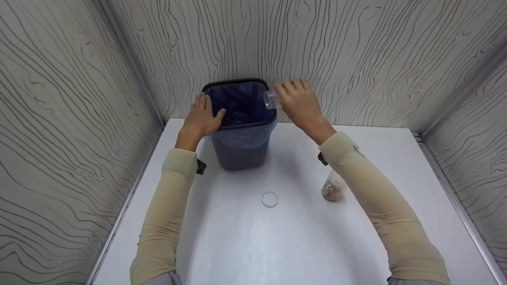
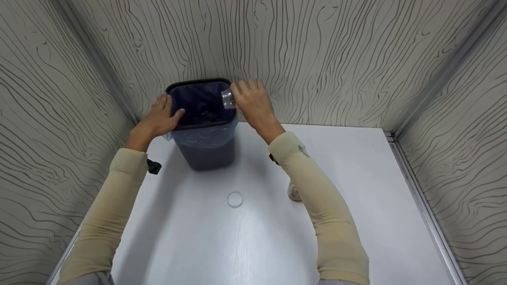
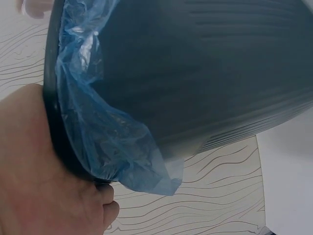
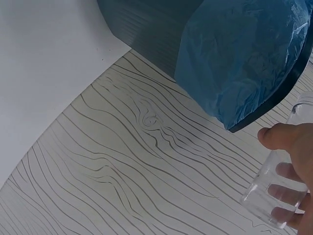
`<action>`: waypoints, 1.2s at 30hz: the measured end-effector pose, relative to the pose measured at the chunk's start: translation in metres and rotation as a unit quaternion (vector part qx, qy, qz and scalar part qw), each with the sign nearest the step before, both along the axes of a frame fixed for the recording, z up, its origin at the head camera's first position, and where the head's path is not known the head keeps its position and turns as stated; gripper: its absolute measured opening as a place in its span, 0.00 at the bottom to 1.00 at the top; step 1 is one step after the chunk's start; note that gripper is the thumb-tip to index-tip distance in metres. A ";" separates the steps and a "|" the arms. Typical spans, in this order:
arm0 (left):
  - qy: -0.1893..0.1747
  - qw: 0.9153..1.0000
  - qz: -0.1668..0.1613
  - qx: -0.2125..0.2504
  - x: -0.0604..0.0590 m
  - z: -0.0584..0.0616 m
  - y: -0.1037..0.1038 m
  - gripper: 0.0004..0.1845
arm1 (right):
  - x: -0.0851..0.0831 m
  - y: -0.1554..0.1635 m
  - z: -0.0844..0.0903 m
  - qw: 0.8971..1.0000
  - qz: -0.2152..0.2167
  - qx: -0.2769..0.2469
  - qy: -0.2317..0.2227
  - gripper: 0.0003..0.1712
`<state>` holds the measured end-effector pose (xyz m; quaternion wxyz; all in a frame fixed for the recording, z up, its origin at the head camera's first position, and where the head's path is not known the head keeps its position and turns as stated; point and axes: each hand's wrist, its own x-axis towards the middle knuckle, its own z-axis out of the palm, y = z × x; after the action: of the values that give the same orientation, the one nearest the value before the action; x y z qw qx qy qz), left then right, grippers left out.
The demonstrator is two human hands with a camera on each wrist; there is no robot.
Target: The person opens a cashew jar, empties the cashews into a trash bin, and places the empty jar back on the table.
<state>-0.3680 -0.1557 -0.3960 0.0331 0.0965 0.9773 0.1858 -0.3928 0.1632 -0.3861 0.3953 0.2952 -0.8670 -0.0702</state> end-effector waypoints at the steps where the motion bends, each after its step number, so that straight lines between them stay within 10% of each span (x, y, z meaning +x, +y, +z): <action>1: 0.000 1.000 0.000 0.001 0.000 0.000 0.000 0.45 | 0.000 0.000 0.000 1.000 0.000 -0.002 0.002 0.22; 36: -0.010 1.000 0.008 -0.004 -0.002 0.000 0.000 0.44 | 0.009 0.018 -0.008 0.986 0.030 -0.134 -0.095 0.35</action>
<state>-0.3697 -0.1553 -0.3962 0.0421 0.0870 0.9783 0.1835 -0.3834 0.1809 -0.3941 0.3493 0.2710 -0.8927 0.0870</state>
